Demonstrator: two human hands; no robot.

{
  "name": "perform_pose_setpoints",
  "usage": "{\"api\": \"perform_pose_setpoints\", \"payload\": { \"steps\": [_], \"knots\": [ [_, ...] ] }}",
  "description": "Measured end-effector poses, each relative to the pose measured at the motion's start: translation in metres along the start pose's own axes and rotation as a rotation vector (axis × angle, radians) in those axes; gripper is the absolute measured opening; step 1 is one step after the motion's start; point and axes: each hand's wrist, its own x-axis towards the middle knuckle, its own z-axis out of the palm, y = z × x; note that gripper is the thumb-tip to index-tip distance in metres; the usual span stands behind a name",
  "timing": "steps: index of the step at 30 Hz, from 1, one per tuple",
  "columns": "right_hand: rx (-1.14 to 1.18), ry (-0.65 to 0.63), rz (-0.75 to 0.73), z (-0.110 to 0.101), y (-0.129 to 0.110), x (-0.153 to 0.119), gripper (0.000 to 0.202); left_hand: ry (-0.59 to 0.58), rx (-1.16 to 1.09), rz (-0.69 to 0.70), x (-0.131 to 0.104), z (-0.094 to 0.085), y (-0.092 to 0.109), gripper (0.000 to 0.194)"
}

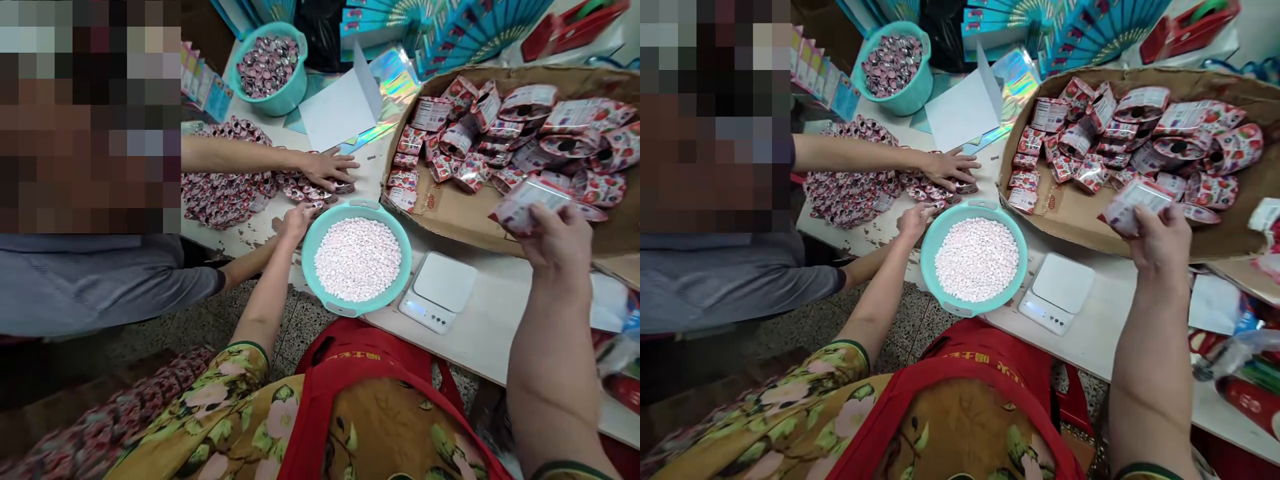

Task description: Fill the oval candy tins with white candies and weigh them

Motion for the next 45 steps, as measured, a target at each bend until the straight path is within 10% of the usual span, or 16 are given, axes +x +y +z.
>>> {"api": "perform_pose_setpoints", "payload": {
  "steps": [3, 8, 17, 29, 34, 45],
  "knots": [
    [0.118, -0.022, -0.136, -0.018, 0.006, -0.074, 0.043, -0.062, 0.102, 0.133, -0.040, 0.014, 0.000, 0.029],
    [0.214, 0.073, 0.151, 0.005, 0.038, -0.187, 0.043, -0.283, 0.349, 0.233, -0.103, 0.070, 0.001, 0.043],
    [0.372, 0.043, 0.387, 0.047, 0.070, -0.255, 0.060, -0.326, 0.213, 0.196, -0.131, 0.133, 0.031, 0.045],
    [-0.173, -0.151, 0.047, 0.098, 0.069, -0.285, 0.048, -0.422, -0.942, -0.338, -0.126, 0.086, 0.043, 0.034],
    [-0.450, -0.327, -0.089, 0.128, 0.062, -0.286, 0.040, -0.609, -1.138, -0.217, -0.147, 0.055, 0.081, 0.037],
    [-0.650, -0.274, -0.061, 0.142, 0.056, -0.287, 0.036, -0.500, -1.108, -0.128, -0.155, 0.063, 0.100, 0.036]
  ]
}}
